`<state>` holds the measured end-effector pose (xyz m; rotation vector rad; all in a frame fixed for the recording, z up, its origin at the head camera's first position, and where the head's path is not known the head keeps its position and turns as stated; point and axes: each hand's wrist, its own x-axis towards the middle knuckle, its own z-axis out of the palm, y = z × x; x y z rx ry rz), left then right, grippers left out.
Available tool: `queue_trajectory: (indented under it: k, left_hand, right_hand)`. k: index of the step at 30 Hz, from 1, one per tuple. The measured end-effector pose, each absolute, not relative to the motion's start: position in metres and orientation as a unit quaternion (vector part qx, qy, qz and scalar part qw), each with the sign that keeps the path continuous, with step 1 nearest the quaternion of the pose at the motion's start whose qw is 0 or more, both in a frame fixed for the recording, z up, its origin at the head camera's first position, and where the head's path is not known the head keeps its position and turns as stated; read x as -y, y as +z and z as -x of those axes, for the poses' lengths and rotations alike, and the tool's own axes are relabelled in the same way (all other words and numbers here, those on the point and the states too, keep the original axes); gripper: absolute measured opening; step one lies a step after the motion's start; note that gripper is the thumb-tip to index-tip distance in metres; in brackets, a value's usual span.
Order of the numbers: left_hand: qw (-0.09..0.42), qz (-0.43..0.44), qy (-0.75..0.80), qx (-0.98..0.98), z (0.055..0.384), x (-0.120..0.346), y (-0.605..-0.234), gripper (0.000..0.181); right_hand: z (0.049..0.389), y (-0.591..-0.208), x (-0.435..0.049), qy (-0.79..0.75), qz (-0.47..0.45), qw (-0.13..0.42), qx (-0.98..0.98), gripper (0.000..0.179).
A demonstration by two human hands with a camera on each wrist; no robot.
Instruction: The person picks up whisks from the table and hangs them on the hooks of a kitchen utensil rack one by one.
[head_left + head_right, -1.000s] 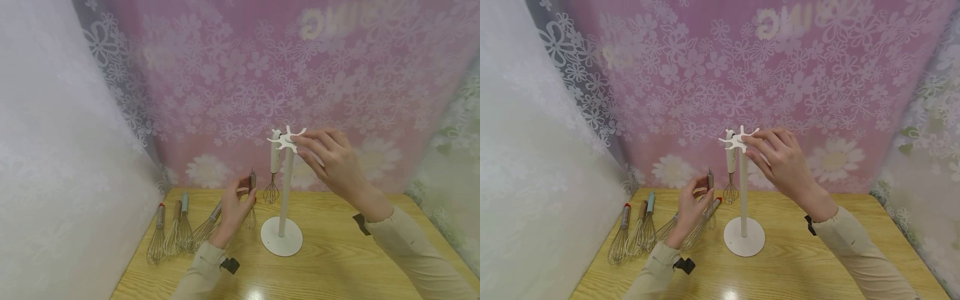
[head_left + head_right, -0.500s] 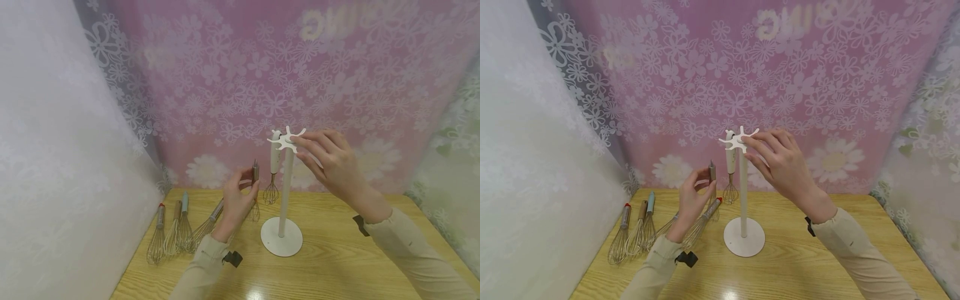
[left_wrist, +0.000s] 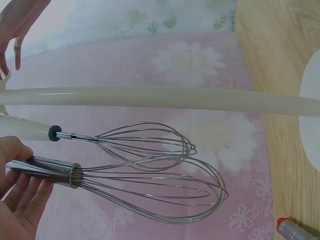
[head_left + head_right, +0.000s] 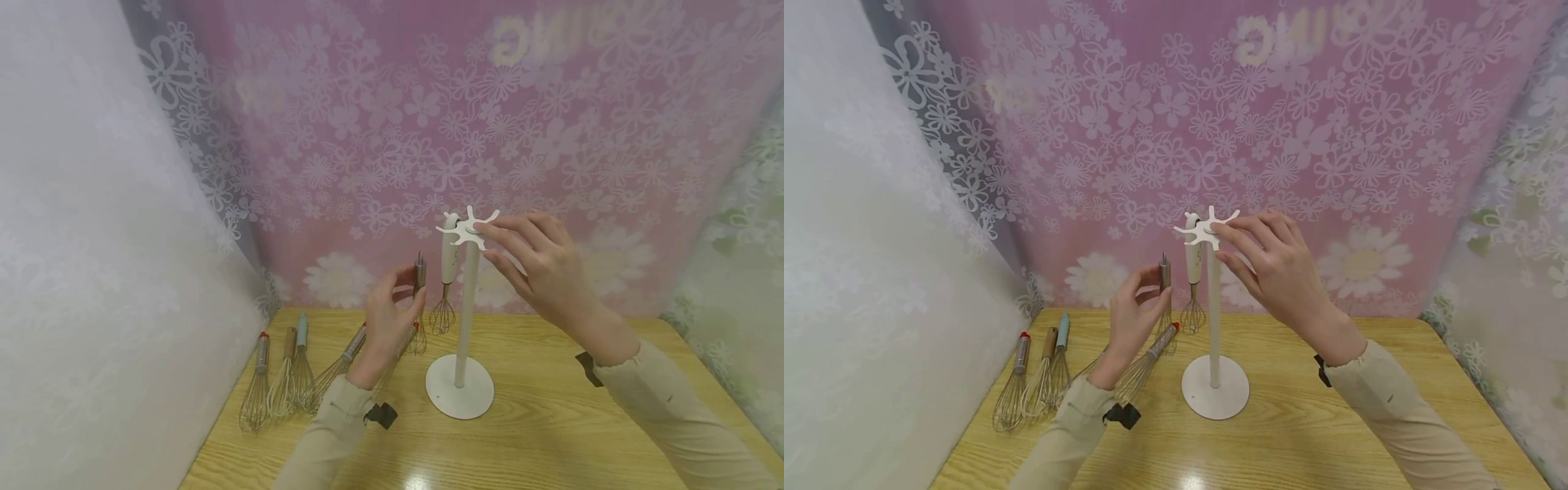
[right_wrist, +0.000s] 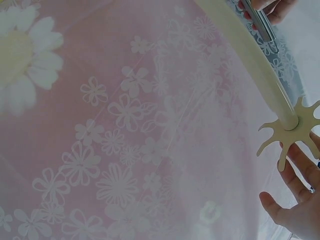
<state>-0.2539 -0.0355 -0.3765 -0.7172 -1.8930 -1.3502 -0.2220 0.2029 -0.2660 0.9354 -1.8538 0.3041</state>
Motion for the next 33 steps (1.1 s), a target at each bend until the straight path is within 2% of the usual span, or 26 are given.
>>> queue_trajectory:
  k: [33]
  left_hand:
    - [0.349,0.324,-0.539,0.695,0.247,0.028,-0.329,0.036]
  right_hand:
    - [0.223,-0.266,-0.203,0.124,-0.387,0.500,0.765,0.045]
